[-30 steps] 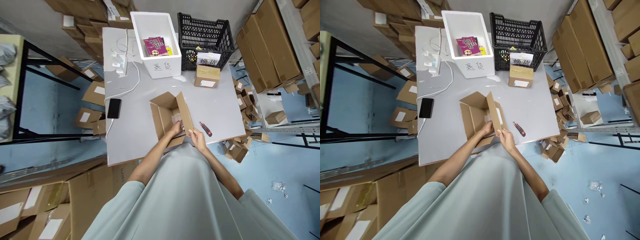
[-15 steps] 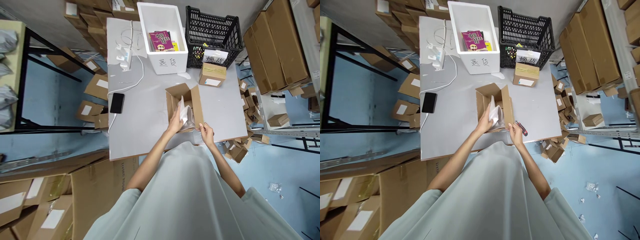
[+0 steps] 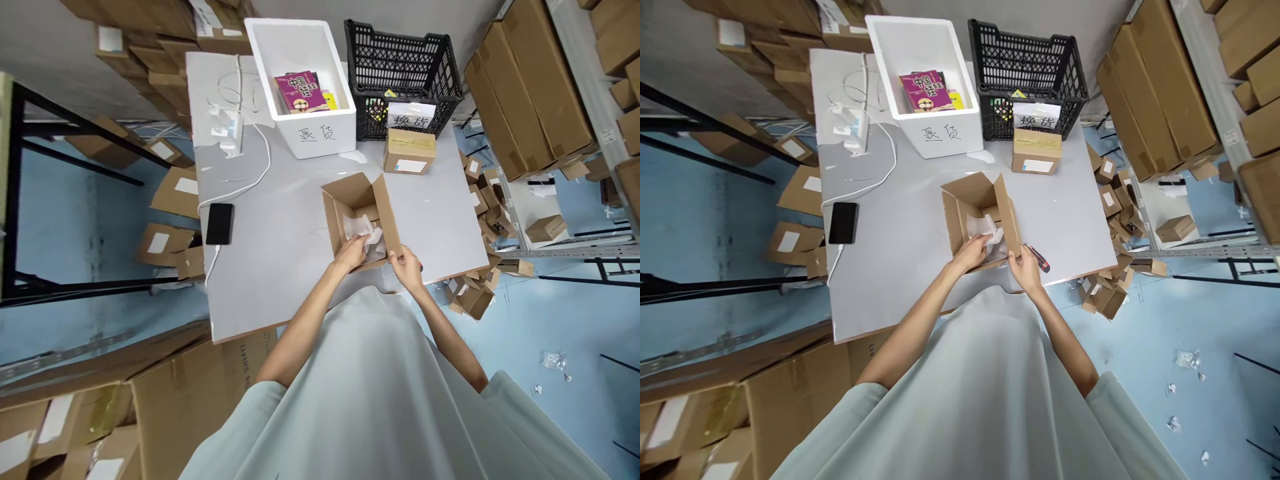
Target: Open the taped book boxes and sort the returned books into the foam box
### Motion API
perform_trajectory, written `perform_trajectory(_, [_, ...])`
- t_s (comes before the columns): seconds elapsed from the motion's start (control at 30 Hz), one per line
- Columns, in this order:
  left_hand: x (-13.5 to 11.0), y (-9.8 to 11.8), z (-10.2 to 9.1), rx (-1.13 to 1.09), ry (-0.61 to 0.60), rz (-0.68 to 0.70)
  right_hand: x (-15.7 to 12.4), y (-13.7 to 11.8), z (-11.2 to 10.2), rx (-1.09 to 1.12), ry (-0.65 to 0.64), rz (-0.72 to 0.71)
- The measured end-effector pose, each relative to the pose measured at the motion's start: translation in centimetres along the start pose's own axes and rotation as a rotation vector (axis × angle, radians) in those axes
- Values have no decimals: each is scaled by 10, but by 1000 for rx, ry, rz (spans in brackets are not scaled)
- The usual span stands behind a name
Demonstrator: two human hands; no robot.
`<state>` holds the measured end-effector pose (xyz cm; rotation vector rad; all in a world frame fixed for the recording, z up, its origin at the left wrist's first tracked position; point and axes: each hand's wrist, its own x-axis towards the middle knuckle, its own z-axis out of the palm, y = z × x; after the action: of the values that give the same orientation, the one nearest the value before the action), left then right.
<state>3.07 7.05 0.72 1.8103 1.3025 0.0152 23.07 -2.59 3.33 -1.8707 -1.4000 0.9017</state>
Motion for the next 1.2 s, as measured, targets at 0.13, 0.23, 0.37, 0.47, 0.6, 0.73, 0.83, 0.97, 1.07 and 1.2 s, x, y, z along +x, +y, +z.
perform_trajectory(0.13, [4,13,2,19,39,11,-2,-1,-2,21,45,7])
perform_trajectory(0.23, [-9,27,-3,-30,174,112,-11,-1,-1,199,111,100])
perform_trajectory(0.37, [-36,45,-19,-91,446,292,-27,-3,-7,388,259,203])
perform_trajectory(0.47, [-46,58,-26,-183,609,295,-45,-6,-22,470,415,274])
perform_trajectory(0.6, [-38,82,-12,-443,395,266,-78,-9,-49,548,612,348])
perform_trajectory(0.73, [-20,117,25,-571,75,297,-111,2,-82,552,808,370])
perform_trajectory(0.83, [-5,143,58,-569,-84,293,-132,23,-112,525,905,385])
perform_trajectory(0.97, [20,183,109,-580,-190,331,-152,68,-155,478,941,405])
perform_trajectory(1.07, [42,229,157,-556,-211,363,-160,116,-201,323,990,427])
perform_trajectory(1.2, [75,305,236,-540,-249,373,-160,189,-278,138,998,471])
